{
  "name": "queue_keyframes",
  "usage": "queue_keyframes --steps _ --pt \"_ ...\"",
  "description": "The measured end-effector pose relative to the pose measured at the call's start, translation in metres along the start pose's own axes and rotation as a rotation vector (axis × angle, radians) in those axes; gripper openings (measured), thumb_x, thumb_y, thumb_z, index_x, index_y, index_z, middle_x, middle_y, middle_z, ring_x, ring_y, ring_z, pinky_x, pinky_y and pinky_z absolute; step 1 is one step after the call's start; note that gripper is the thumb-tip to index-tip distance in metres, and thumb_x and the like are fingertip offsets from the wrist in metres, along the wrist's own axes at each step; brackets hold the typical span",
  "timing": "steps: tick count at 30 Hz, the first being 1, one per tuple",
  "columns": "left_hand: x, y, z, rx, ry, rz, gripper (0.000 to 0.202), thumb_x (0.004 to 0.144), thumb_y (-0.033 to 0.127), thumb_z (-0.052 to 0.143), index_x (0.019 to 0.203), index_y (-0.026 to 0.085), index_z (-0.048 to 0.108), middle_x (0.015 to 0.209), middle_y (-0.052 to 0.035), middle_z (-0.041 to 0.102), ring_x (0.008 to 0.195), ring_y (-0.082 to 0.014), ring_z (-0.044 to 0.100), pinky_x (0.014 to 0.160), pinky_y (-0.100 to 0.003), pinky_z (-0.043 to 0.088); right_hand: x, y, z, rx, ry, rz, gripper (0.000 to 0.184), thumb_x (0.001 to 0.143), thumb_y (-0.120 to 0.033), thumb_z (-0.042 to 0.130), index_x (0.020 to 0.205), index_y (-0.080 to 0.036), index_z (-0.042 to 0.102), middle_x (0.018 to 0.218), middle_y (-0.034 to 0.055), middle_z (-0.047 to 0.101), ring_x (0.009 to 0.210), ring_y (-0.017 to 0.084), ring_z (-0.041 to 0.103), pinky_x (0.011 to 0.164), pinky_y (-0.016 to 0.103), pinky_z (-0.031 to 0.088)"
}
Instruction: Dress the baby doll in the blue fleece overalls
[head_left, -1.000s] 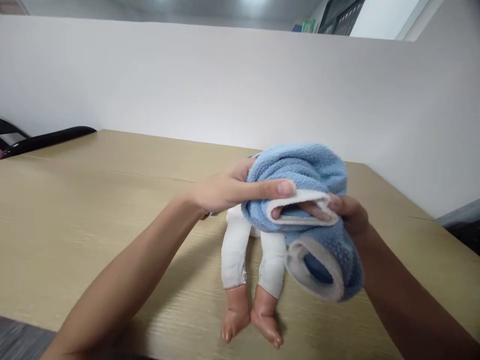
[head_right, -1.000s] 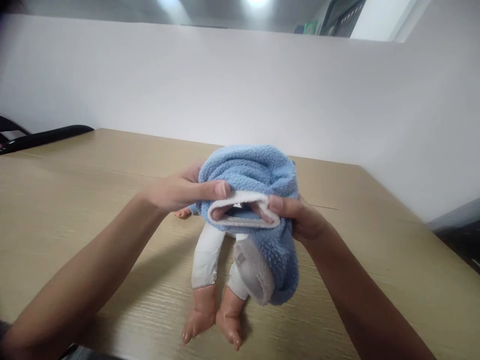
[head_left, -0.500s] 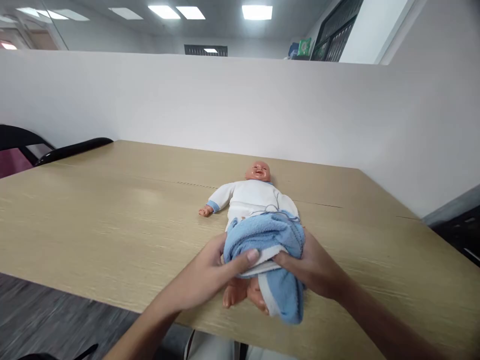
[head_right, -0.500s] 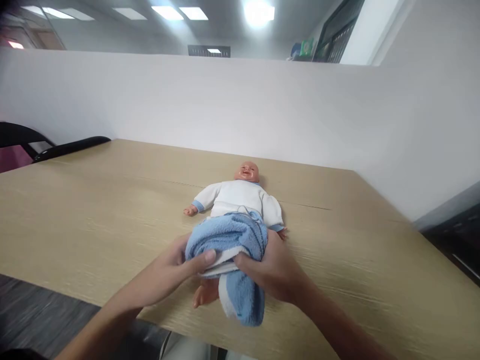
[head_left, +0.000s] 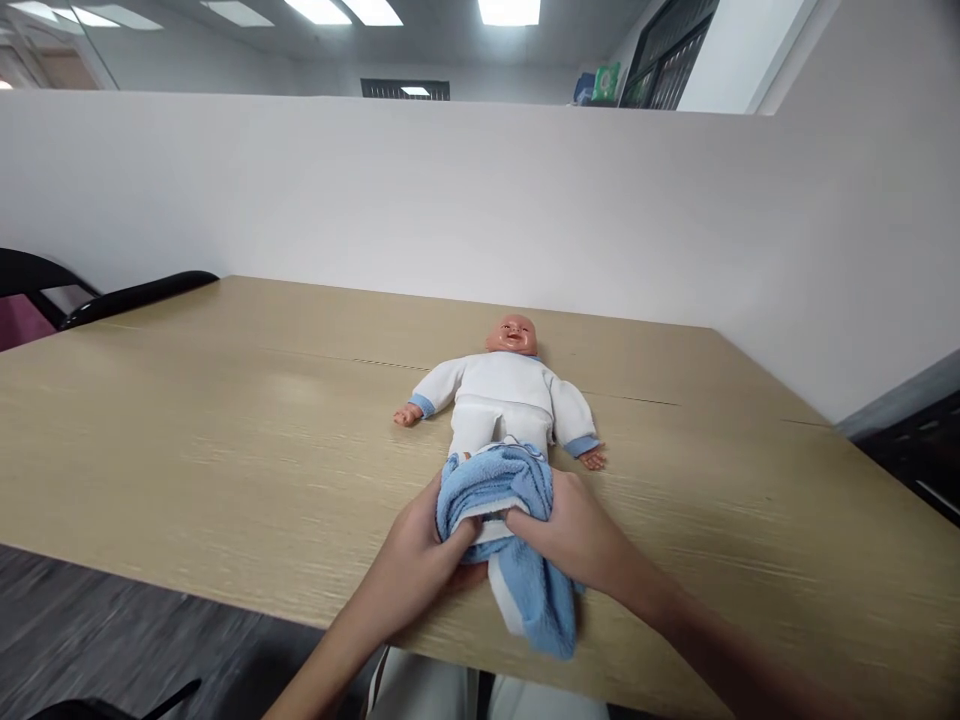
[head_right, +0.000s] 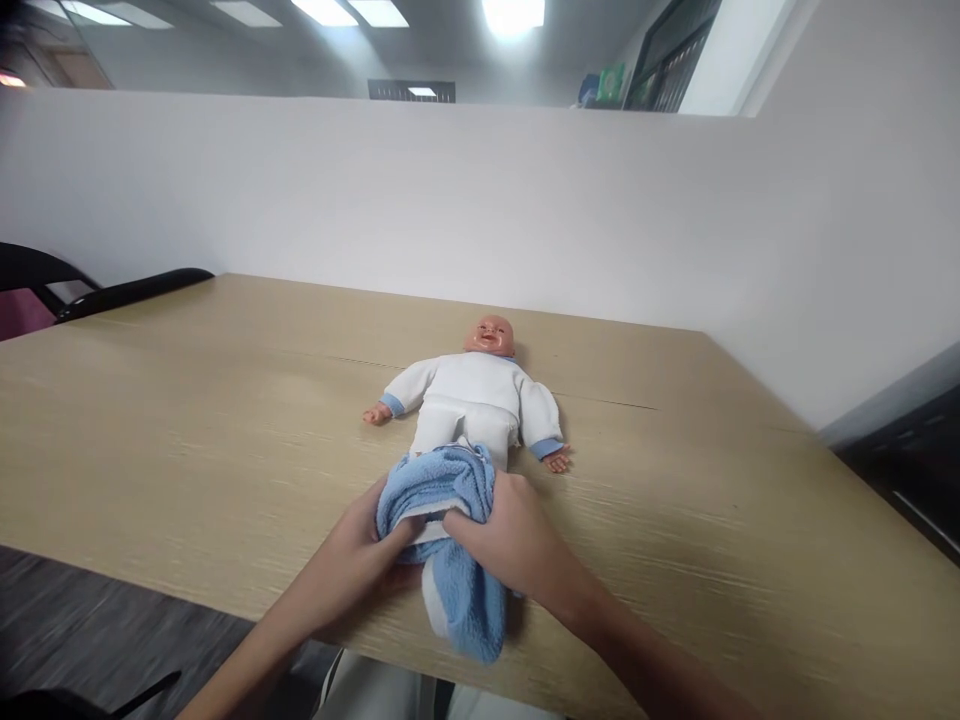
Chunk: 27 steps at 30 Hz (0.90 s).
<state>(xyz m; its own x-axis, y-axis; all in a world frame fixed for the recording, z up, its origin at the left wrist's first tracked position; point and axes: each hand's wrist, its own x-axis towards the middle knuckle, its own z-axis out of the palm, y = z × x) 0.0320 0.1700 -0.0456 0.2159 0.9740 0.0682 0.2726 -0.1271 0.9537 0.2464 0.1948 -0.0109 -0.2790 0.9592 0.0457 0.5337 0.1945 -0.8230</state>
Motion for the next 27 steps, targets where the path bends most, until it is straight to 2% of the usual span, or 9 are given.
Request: queue_keyframes --steps 3,8,13,16,19,21,24,27 --pt "0.009 -0.002 -0.001 -0.022 -0.012 0.012 0.044 0.107 0.038 0.061 0.147 0.021 0.061 0.154 -0.0093 0.065 0.141 -0.027 0.062 0.12 -0.038 0.046 0.007 0.005 0.004 -0.008 0.016 -0.008 0.012 0.081 -0.018 0.066 0.091 -0.02 0.073 0.087 -0.0009 0.078 0.08 0.019 0.071 0.075 0.029 0.054" --pt "0.028 -0.004 -0.004 -0.018 -0.01 0.013 0.04 0.109 0.036 0.057 0.148 0.027 0.059 0.155 -0.0049 0.065 0.139 -0.0251 0.062 0.117 -0.038 0.046 0.025 0.012 0.003 -0.06 0.059 -0.01 0.006 0.082 -0.023 0.068 0.086 -0.02 0.071 0.081 0.0003 0.076 0.076 0.019 0.068 0.071 0.03 0.052" --pt "0.041 0.002 -0.009 0.133 0.021 -0.026 0.039 0.102 0.032 0.062 0.141 0.023 0.062 0.135 -0.0065 0.074 0.123 -0.0298 0.068 0.111 -0.043 0.048 0.042 0.008 -0.007 -0.181 0.105 0.002 0.013 0.082 -0.03 0.069 0.074 -0.021 0.064 0.069 -0.002 0.069 0.067 0.018 0.063 0.064 0.029 0.045" --pt "0.034 0.011 -0.014 0.127 0.02 -0.057 0.035 0.099 0.03 0.064 0.133 0.023 0.065 0.12 -0.0041 0.077 0.11 -0.0288 0.071 0.099 -0.039 0.052 0.037 -0.005 -0.015 -0.231 0.098 -0.015 0.02 0.082 -0.03 0.069 0.069 -0.022 0.056 0.064 -0.004 0.064 0.061 0.015 0.057 0.059 0.028 0.04" --pt "0.018 0.018 -0.017 0.038 0.005 -0.06 0.029 0.098 0.031 0.066 0.126 0.025 0.067 0.118 -0.0026 0.077 0.111 -0.0272 0.071 0.093 -0.033 0.054 0.024 -0.022 -0.017 -0.215 0.039 -0.059 0.02 0.082 -0.028 0.069 0.068 -0.022 0.055 0.064 -0.0054 0.064 0.06 0.013 0.055 0.059 0.027 0.039" --pt "0.005 0.018 -0.018 0.011 -0.002 -0.071 0.03 0.098 0.032 0.066 0.127 0.025 0.067 0.125 -0.0037 0.076 0.114 -0.027 0.07 0.094 -0.032 0.054 0.016 -0.03 -0.015 -0.195 -0.02 -0.085 0.012 0.082 -0.024 0.067 0.073 -0.022 0.059 0.07 -0.0054 0.068 0.064 0.013 0.058 0.062 0.027 0.041" --pt "-0.01 0.014 -0.019 0.048 -0.031 -0.101 0.036 0.099 0.032 0.063 0.134 0.024 0.065 0.136 -0.0068 0.073 0.119 -0.0287 0.068 0.103 -0.036 0.052 0.01 -0.034 -0.008 -0.22 -0.108 -0.043 0.006 0.081 -0.023 0.067 0.077 -0.023 0.063 0.075 -0.0046 0.072 0.066 0.014 0.062 0.063 0.028 0.04" --pt "-0.016 0.005 -0.017 0.156 -0.07 -0.122 0.03 0.097 0.031 0.06 0.126 0.025 0.067 0.131 -0.0087 0.074 0.119 -0.0333 0.066 0.107 -0.043 0.048 0.012 -0.029 -0.002 -0.255 -0.165 -0.029 0.003 0.083 -0.024 0.068 0.081 -0.024 0.066 0.08 -0.0021 0.075 0.072 0.018 0.066 0.067 0.031 0.043"
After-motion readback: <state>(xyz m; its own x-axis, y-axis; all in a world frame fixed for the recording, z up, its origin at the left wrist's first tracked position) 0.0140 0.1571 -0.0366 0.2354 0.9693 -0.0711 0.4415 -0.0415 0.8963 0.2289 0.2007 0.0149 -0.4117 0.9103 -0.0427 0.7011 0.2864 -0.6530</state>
